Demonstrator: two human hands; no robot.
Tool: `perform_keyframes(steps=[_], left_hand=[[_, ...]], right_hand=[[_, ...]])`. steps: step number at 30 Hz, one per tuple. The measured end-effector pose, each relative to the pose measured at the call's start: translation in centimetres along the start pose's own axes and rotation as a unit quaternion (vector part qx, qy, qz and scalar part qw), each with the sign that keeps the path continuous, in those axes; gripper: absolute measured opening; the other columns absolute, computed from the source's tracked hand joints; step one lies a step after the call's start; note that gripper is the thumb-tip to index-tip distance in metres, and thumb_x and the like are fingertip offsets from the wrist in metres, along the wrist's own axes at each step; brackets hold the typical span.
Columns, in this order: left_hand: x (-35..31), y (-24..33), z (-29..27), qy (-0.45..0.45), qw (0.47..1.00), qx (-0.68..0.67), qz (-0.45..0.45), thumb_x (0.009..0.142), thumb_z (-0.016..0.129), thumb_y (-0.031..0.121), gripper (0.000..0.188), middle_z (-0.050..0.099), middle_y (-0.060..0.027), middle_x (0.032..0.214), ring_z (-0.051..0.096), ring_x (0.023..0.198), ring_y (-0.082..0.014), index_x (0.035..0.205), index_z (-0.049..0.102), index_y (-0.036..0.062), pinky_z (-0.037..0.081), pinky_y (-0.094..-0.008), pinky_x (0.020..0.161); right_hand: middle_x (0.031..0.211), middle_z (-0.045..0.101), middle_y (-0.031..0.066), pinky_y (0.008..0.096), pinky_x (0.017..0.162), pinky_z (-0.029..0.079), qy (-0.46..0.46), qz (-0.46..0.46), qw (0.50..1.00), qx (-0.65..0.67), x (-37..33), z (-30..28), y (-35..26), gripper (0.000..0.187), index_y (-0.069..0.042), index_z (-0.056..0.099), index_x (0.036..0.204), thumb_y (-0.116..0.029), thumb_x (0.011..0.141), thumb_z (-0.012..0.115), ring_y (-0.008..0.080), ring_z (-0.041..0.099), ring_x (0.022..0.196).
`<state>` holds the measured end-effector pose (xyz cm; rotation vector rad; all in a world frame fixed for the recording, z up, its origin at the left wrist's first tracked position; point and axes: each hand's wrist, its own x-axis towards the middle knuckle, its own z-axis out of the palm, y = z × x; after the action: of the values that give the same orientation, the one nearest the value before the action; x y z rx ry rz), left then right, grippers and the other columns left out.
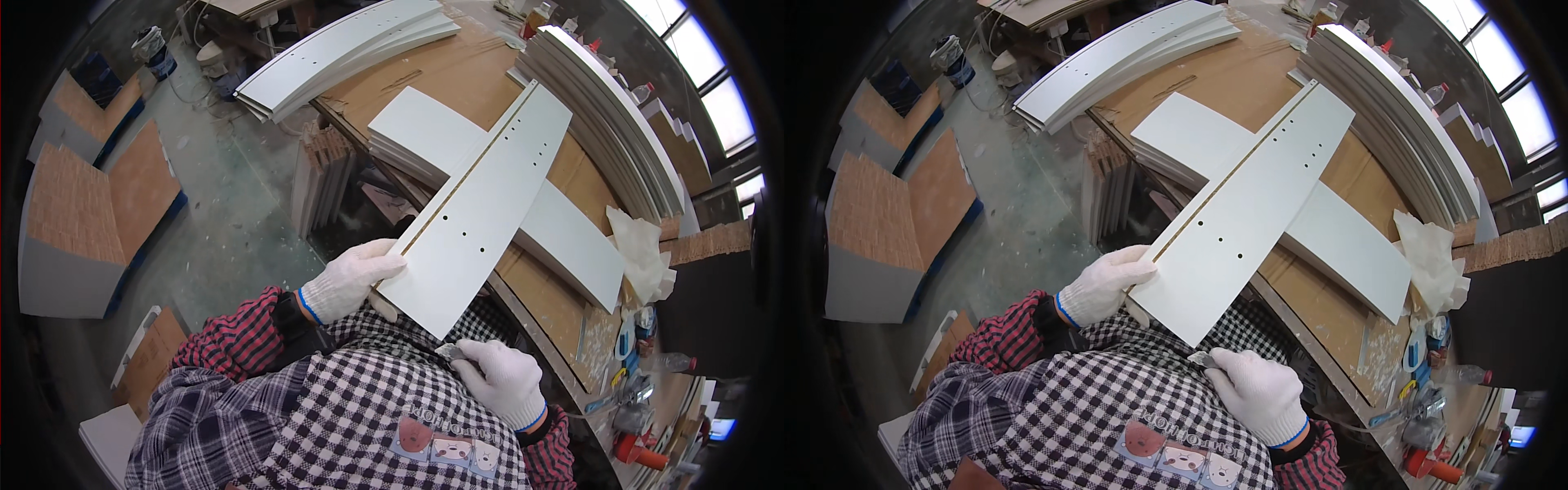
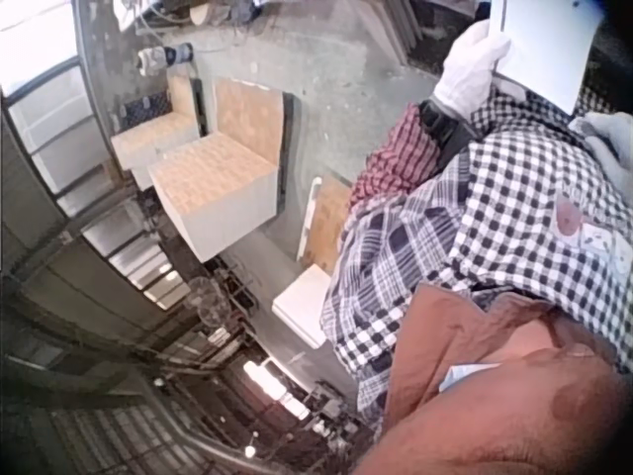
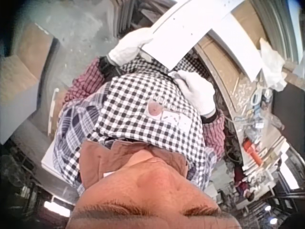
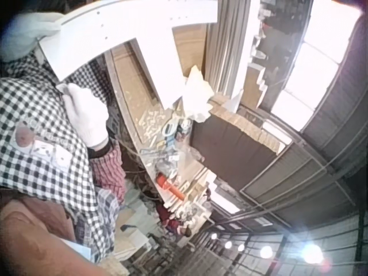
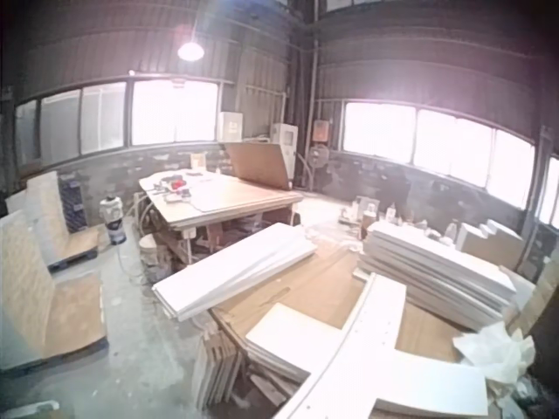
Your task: The person scrapes the edges of white rectangular boards using a metal scraper. They handle the boards one by one, flipping them over to scrape different sides and edges. The person stacks the processed boards on the table.
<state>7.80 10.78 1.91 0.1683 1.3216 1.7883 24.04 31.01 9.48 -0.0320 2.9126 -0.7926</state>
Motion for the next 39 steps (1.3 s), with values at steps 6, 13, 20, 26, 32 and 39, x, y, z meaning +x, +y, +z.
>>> perform_keyframes(steps=[6,13,20,26,32,39], left_hand=[[0.0,0.3,0.1,-0.005,1.000,-0.005,-0.013,0.096,0.051,0.025,0.044,0.062,-0.0099,0.116,0.061,0.102,-0.0150,0.131,0.050,-0.0032,0.051,-0.0293,0.086],[0.1,0.3,-0.1,-0.007,1.000,-0.004,0.001,0.096,0.051,0.025,0.044,0.063,-0.0098,0.114,0.062,0.099,-0.0145,0.130,0.050,-0.0029,0.054,-0.0276,0.079],[0.1,0.5,0.0,-0.010,0.999,-0.024,-0.025,0.096,0.050,0.021,0.046,0.062,-0.0106,0.112,0.065,0.092,-0.0154,0.135,0.045,-0.0037,0.058,-0.0276,0.064],[-0.1,0.8,0.1,-0.018,0.999,-0.013,-0.030,0.096,0.050,0.022,0.047,0.063,-0.0106,0.109,0.066,0.088,-0.0155,0.134,0.045,-0.0038,0.059,-0.0286,0.062],[0.1,0.4,-0.1,-0.015,0.999,-0.021,-0.026,0.096,0.051,0.022,0.048,0.063,-0.0106,0.108,0.066,0.086,-0.0156,0.135,0.044,-0.0039,0.058,-0.0280,0.059],[-0.1,0.2,-0.4,-0.013,0.999,-0.024,-0.022,0.096,0.050,0.024,0.047,0.063,-0.0108,0.107,0.066,0.084,-0.0158,0.134,0.045,-0.0037,0.058,-0.0270,0.057]], right_hand=[[0.071,0.063,0.0085,0.0341,0.053,0.051,0.032,-0.011,0.999,0.005,0.3,0.2,-0.2,0.013,-0.011,0.066,0.093,-0.021,0.084,0.067,0.0246,0.064,0.061],[0.074,0.065,0.0094,0.0345,0.055,0.052,-0.005,0.010,0.999,-0.043,0.0,0.4,0.5,0.015,-0.010,0.067,0.092,-0.022,0.083,0.069,0.0259,0.065,0.064],[0.079,0.068,0.0101,0.0325,0.060,0.053,-0.003,0.083,0.995,0.052,0.2,-0.7,0.1,0.018,-0.010,0.069,0.094,-0.022,0.081,0.073,0.0256,0.067,0.068],[0.077,0.067,0.0086,0.0317,0.056,0.052,0.001,0.024,0.999,0.035,0.8,-0.2,-0.2,0.015,-0.010,0.069,0.092,-0.019,0.081,0.072,0.0243,0.067,0.064],[0.077,0.067,0.0091,0.0341,0.057,0.053,-0.024,0.024,0.999,-0.024,1.3,-0.8,-0.9,0.015,-0.011,0.069,0.092,-0.023,0.083,0.069,0.0265,0.067,0.066],[0.075,0.066,0.0094,0.0341,0.060,0.052,-0.033,0.059,0.997,0.029,0.9,-0.9,-0.5,0.033,-0.013,0.066,0.109,-0.027,0.081,0.071,0.0266,0.066,0.066]])
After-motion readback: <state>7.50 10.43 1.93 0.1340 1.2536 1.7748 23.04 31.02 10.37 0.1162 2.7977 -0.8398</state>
